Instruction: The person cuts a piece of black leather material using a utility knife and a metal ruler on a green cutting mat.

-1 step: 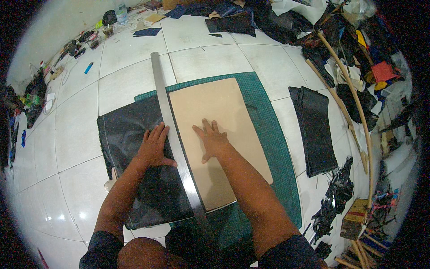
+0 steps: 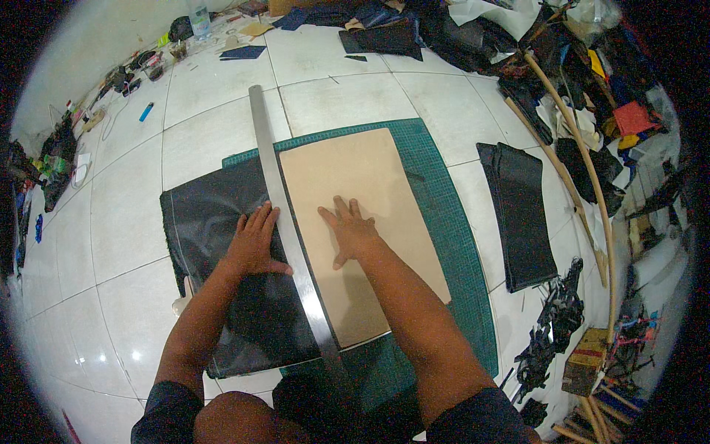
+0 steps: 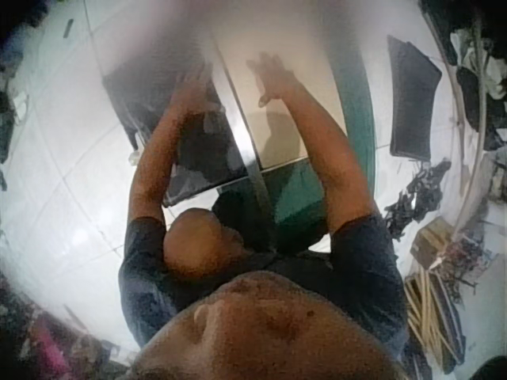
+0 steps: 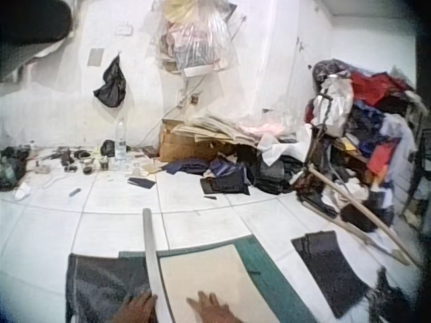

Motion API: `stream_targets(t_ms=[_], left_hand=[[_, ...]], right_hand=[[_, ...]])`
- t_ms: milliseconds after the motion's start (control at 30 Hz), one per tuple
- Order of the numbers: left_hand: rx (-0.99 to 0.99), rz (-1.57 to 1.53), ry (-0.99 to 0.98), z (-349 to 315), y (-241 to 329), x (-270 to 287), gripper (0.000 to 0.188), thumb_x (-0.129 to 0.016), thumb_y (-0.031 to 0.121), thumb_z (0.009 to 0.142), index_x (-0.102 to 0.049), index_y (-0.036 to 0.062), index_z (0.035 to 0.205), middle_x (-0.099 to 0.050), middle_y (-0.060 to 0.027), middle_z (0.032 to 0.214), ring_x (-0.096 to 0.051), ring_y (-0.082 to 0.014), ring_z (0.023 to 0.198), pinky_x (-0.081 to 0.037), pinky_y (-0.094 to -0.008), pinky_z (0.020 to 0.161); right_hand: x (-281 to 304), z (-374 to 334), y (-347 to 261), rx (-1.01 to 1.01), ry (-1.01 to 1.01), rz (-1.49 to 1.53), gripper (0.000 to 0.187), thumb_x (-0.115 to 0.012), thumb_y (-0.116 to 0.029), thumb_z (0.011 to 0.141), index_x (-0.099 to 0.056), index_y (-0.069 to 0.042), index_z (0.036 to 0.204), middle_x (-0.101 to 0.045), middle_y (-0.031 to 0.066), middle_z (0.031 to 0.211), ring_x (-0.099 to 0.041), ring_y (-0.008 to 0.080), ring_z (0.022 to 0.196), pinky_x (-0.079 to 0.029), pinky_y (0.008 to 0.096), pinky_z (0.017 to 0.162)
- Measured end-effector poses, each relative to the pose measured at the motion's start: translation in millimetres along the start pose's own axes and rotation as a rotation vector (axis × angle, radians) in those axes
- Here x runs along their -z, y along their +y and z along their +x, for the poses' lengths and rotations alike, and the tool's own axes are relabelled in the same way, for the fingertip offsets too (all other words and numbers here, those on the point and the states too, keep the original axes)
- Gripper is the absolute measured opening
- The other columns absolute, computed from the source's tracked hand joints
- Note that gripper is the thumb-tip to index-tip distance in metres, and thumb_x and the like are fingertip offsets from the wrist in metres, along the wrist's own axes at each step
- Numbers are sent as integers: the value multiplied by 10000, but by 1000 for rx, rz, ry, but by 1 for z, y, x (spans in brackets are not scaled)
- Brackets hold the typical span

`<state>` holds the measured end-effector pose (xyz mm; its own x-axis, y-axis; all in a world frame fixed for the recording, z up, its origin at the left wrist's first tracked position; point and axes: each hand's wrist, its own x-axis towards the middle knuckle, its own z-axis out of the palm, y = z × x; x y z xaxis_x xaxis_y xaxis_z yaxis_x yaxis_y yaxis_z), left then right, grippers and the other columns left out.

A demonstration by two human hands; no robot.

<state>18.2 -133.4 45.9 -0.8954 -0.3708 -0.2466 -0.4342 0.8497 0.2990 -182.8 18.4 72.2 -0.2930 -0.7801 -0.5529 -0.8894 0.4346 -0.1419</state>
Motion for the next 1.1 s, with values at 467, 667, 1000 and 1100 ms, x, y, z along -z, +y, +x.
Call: stream_targets(t_ms=[467, 667, 1000, 1100], left_hand=[[85, 52, -110, 19, 5, 16, 1459, -874, 665, 436, -160, 30, 1539, -141, -205, 1609, -243, -392, 1451, -274, -660, 1106], [84, 12, -113, 26, 6, 16, 1454, -905, 609, 443, -149, 24, 1539, -99, -204, 1617, -240, -404, 1448, -299, -660, 1096], [99, 51, -127, 27, 9, 11, 1479, -922, 604, 404, -168, 18, 1534, -133, -234, 1602, -240, -415, 1447, -301, -660, 1097], [103, 82, -112, 31, 13, 11, 1486, -919, 618, 392, -175, 17, 1531, -147, -241, 1597, -247, -418, 1446, -320, -654, 1090]], right_hand=[[9, -2, -5, -11, -45, 9, 1339, -961, -275, 480, -165, -281, 1557, -52, 130, 1635, -111, 406, 1488, -329, 621, 1111], [5, -1, -2, -2, -15, 22, 1322, -962, -265, 483, -182, -278, 1550, -67, 129, 1631, -117, 423, 1481, -336, 664, 1082], [-3, 1, -2, 1, 30, 0, 1320, -969, -283, 470, -205, -280, 1546, -96, 136, 1626, -132, 410, 1482, -337, 632, 1104], [-2, 0, 0, -16, 42, 15, 1309, -968, -255, 473, -215, -293, 1543, -109, 118, 1627, -137, 393, 1486, -343, 611, 1111]])
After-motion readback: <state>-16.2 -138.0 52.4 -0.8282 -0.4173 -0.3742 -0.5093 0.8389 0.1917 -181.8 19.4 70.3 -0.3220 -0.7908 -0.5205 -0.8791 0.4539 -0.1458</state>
